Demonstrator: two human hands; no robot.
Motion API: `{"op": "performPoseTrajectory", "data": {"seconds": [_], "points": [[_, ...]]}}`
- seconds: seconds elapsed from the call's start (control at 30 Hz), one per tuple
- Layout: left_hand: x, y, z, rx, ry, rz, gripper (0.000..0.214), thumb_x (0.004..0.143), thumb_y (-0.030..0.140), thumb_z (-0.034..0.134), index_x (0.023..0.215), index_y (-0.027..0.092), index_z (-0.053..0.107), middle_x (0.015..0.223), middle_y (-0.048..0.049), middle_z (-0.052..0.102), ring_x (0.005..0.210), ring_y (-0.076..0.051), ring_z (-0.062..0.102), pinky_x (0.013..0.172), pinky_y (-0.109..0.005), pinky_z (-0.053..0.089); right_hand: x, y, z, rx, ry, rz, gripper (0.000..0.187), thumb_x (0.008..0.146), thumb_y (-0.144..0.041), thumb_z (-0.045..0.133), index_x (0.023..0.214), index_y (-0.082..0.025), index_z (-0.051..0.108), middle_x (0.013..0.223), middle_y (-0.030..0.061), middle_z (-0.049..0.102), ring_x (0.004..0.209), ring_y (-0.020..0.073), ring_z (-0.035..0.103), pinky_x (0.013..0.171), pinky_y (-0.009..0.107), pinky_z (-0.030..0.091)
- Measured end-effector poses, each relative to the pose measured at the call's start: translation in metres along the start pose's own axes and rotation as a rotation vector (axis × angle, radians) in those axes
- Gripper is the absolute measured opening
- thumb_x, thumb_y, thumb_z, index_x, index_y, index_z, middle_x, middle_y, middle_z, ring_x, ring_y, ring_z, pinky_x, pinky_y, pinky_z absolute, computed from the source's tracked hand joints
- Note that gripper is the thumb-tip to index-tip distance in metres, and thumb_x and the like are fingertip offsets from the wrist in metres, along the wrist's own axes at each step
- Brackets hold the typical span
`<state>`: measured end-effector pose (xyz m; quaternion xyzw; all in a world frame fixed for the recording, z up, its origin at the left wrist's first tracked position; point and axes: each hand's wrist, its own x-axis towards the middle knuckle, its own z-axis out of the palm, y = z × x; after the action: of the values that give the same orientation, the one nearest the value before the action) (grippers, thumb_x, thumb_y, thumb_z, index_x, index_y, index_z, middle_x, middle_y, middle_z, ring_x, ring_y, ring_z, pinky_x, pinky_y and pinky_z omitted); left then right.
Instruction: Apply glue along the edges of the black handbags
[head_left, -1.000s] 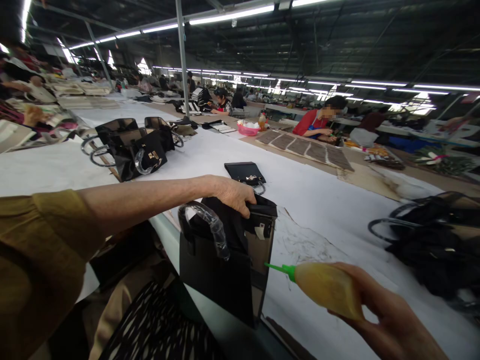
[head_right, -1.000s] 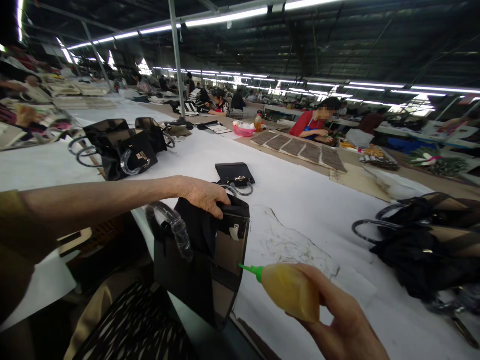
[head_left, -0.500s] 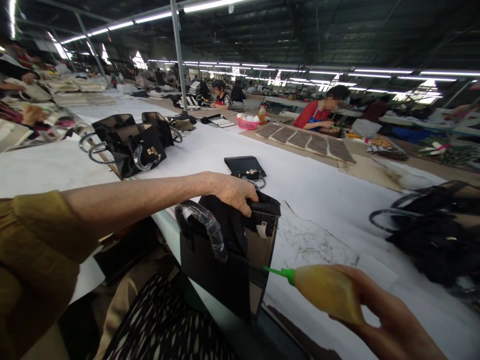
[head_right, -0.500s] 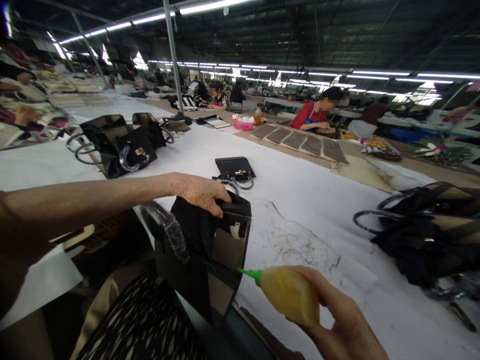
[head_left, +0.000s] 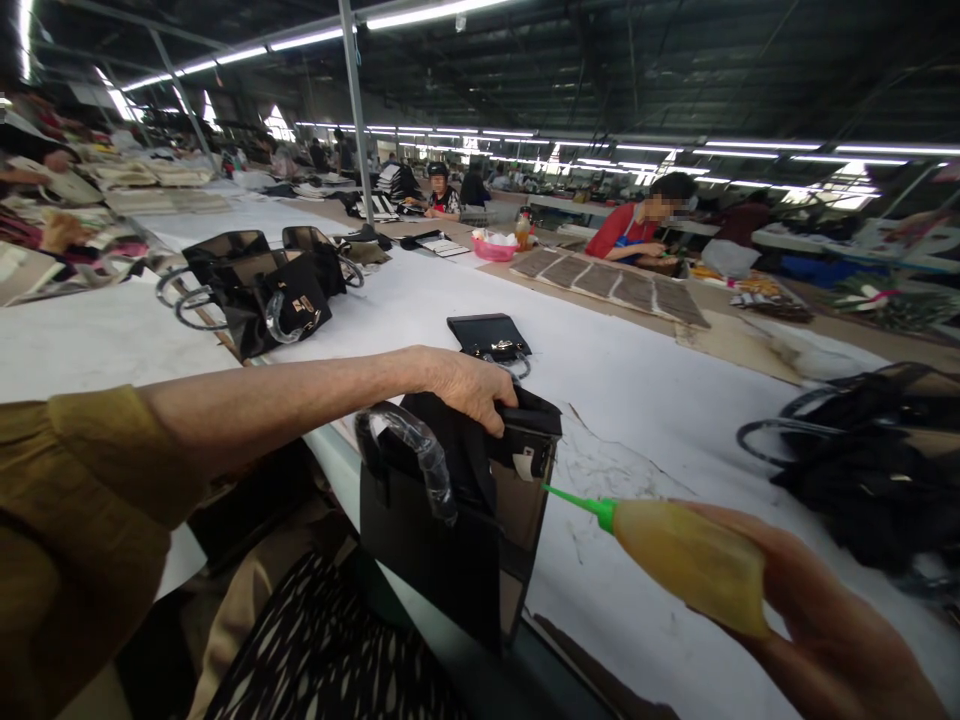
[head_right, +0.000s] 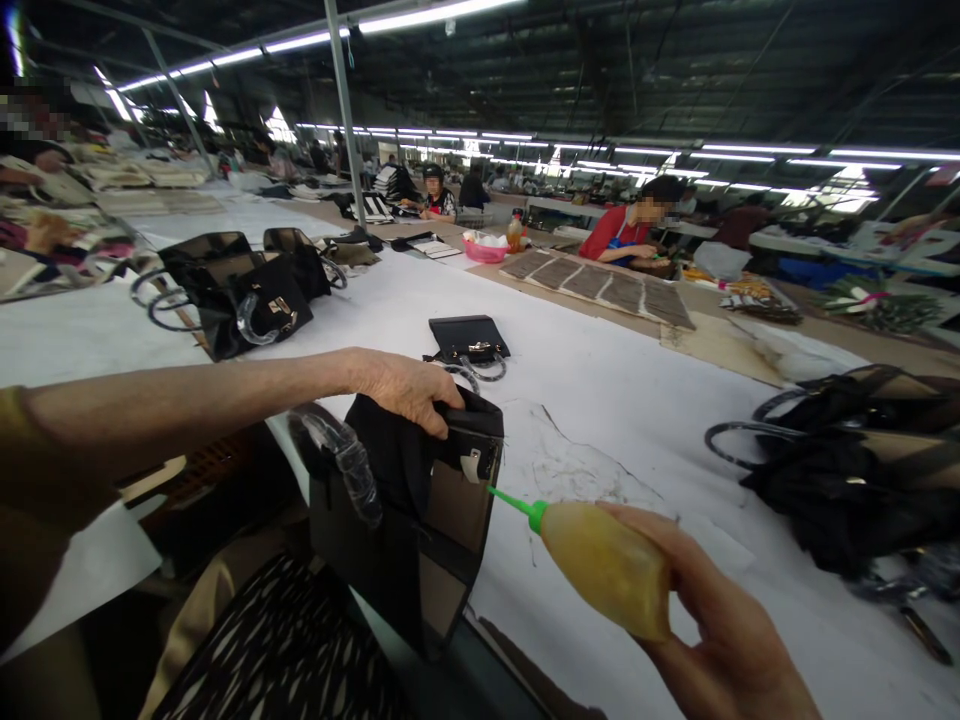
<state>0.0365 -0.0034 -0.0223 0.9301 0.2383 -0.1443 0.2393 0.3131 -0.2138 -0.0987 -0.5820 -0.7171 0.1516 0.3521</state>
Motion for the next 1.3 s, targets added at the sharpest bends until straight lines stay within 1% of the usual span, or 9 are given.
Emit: {"op": "performPoseTrajectory", "data": {"seconds": [0.23, 0.5, 0.6, 0.7, 0.8, 0.87, 0.97, 1.13, 1.3], "points": [[-0.002, 0.000, 0.000, -0.012, -0.005, -0.006, 0.028, 0.072, 0.033, 0.054, 0.093, 0.017, 0.064, 0.077, -0.0001, 0.065, 0.065, -0.013, 0.056, 0.058, -0.020, 0.041, -0.016, 0.013, 0.010, -0.005, -0.176, 0.045, 0.043, 0.080, -0.034, 0.060, 0.122, -0.030, 0.047, 0.122, 0.0043, 0.055, 0.107, 0.0282, 0.054, 0.083, 0.029, 0.051], [-0.024, 0.020, -0.012, -0.001, -0.002, -0.026, 0.022, 0.072, 0.031, 0.058, 0.087, 0.018, 0.064, 0.069, 0.0035, 0.061, 0.060, -0.011, 0.051, 0.053, -0.018, 0.036, -0.014, 0.001, 0.013, 0.102, -0.212, 0.224, 0.040, 0.075, -0.039, 0.064, 0.112, -0.025, 0.054, 0.112, 0.0067, 0.061, 0.100, 0.0300, 0.057, 0.083, 0.033, 0.051], [-0.036, 0.032, -0.025, 0.081, 0.053, -0.038, 0.018, 0.071, 0.030, 0.058, 0.084, 0.018, 0.064, 0.063, 0.0044, 0.057, 0.057, -0.010, 0.049, 0.051, -0.020, 0.033, -0.008, -0.001, 0.012, 0.214, -0.144, 0.270, 0.043, 0.071, -0.040, 0.068, 0.109, -0.025, 0.055, 0.108, 0.0067, 0.063, 0.095, 0.0295, 0.060, 0.078, 0.032, 0.053], [-0.046, 0.041, -0.037, 0.182, 0.128, -0.082, 0.018, 0.072, 0.030, 0.058, 0.086, 0.019, 0.064, 0.062, 0.0041, 0.055, 0.057, -0.011, 0.048, 0.054, -0.021, 0.033, -0.001, -0.004, 0.014, 0.337, -0.010, 0.365, 0.048, 0.066, -0.041, 0.072, 0.108, -0.023, 0.054, 0.102, 0.0067, 0.065, 0.089, 0.0304, 0.062, 0.069, 0.031, 0.055], [-0.051, 0.046, -0.040, 0.302, 0.216, -0.104, 0.018, 0.073, 0.028, 0.059, 0.088, 0.020, 0.063, 0.067, 0.0019, 0.058, 0.063, -0.013, 0.051, 0.057, -0.023, 0.034, 0.008, -0.011, 0.021, 0.437, 0.122, 0.419, 0.048, 0.064, -0.041, 0.073, 0.105, -0.023, 0.055, 0.095, 0.0050, 0.067, 0.087, 0.0297, 0.063, 0.065, 0.029, 0.055], [-0.051, 0.046, -0.032, 0.399, 0.276, -0.100, 0.017, 0.073, 0.027, 0.059, 0.088, 0.021, 0.063, 0.071, -0.0005, 0.060, 0.067, -0.015, 0.054, 0.058, -0.024, 0.036, 0.013, -0.016, 0.028, 0.469, 0.171, 0.403, 0.044, 0.066, -0.041, 0.070, 0.104, -0.023, 0.055, 0.094, 0.0044, 0.067, 0.088, 0.0282, 0.062, 0.069, 0.028, 0.054], [-0.046, 0.042, -0.007, 0.494, 0.324, -0.142, 0.016, 0.074, 0.028, 0.058, 0.088, 0.020, 0.062, 0.076, -0.0039, 0.063, 0.071, -0.019, 0.058, 0.058, -0.025, 0.038, 0.021, -0.019, 0.041, 0.471, 0.175, 0.363, 0.047, 0.071, -0.041, 0.065, 0.111, -0.021, 0.052, 0.103, 0.0064, 0.064, 0.092, 0.0275, 0.060, 0.074, 0.030, 0.053], [-0.037, 0.031, 0.039, 0.509, 0.353, -0.206, 0.016, 0.078, 0.028, 0.053, 0.089, 0.019, 0.060, 0.078, -0.0068, 0.064, 0.074, -0.022, 0.061, 0.061, -0.028, 0.043, 0.025, -0.004, 0.059, 0.447, 0.036, 0.386, 0.044, 0.075, -0.044, 0.061, 0.111, -0.021, 0.047, 0.091, 0.0046, 0.064, 0.080, 0.0262, 0.061, 0.063, 0.032, 0.052], [-0.033, 0.023, 0.055, 0.520, 0.408, -0.214, 0.016, 0.079, 0.030, 0.052, 0.087, 0.018, 0.061, 0.076, -0.0071, 0.065, 0.071, -0.024, 0.062, 0.059, -0.031, 0.044, 0.025, 0.015, 0.067, 0.326, 0.013, 0.381, 0.041, 0.078, -0.046, 0.060, 0.108, -0.021, 0.047, 0.092, 0.0025, 0.060, 0.081, 0.0239, 0.058, 0.069, 0.032, 0.049]]}}
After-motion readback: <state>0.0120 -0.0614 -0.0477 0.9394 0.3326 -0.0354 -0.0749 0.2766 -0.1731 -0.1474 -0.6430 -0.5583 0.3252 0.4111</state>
